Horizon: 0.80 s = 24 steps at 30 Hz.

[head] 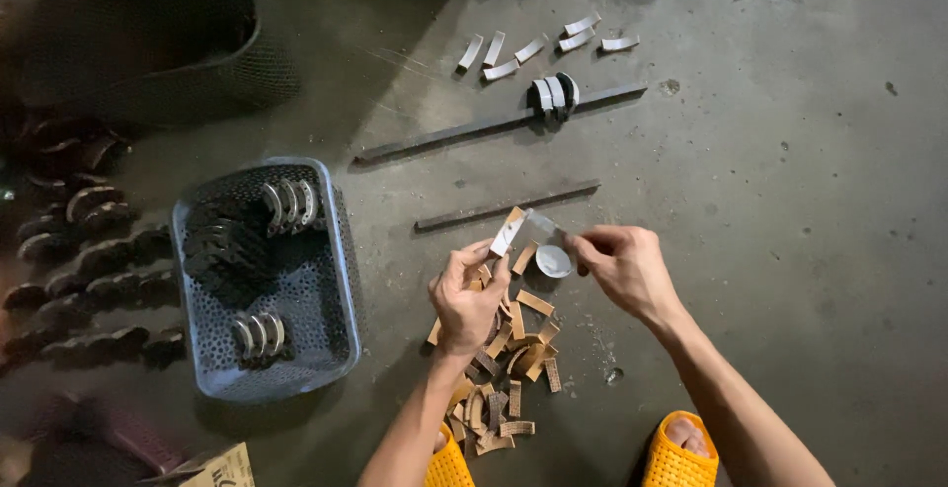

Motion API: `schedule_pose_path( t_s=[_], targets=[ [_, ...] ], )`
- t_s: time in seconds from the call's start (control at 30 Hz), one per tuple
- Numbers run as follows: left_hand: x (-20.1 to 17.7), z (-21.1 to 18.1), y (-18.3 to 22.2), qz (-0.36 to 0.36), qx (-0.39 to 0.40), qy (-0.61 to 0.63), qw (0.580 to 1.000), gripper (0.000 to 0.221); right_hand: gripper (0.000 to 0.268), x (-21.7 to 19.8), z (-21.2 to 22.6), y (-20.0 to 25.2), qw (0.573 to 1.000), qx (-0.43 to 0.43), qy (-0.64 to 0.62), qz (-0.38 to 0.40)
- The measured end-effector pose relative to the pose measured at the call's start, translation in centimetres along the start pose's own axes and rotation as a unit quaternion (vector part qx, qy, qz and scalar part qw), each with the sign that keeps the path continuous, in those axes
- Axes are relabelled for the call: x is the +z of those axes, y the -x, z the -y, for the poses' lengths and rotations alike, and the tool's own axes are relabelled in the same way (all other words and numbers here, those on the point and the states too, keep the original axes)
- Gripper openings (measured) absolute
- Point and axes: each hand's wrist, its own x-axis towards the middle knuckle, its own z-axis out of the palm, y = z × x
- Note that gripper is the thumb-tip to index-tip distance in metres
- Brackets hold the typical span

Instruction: Applying a substance from a tin to semi-circular metal components using a small tool.

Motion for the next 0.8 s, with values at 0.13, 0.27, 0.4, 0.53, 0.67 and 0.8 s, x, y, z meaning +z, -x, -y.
schedule_pose_path(
  t_s=[0.13,0.27,0.4,0.53,0.67,0.8],
  targets=[
    [0.5,0.4,-0.1,-0.007,0.024,-0.055,0.998,0.019,0.021,1.3,-0.7,1.1,0.998,-0.055,-0.019,-0.035],
    [0.7,0.6,-0.1,0.022,0.068,-0.086,0.994,0.02,0.014,2.4,-0.7,0.8,0.997,-0.072,-0.014,-0.018],
    [1.5,1.0,-0.4,0.036,0.062,-0.122,0.99,0.024,0.027,1.7,-0.6,-1.1,0.996,0.017,-0.076,-0.035],
    [2.9,3.3,-1.2,0.011,-0.02,-0.072,0.997,0.024,0.028,1.0,-3.7,-4.3,0.98,0.087,-0.166,-0.059],
    [4.4,8.2,-5.6,-0.009,-0.192,-0.043,0.98,0.028,0.021,-0.7,-7.4,-6.4,0.931,0.164,-0.295,-0.14],
    [7.9,13.3,-16.7,0.078,-0.101,-0.169,0.977,0.024,0.021,-0.2,-14.4,-5.8,0.938,0.205,-0.267,-0.082]
  ],
)
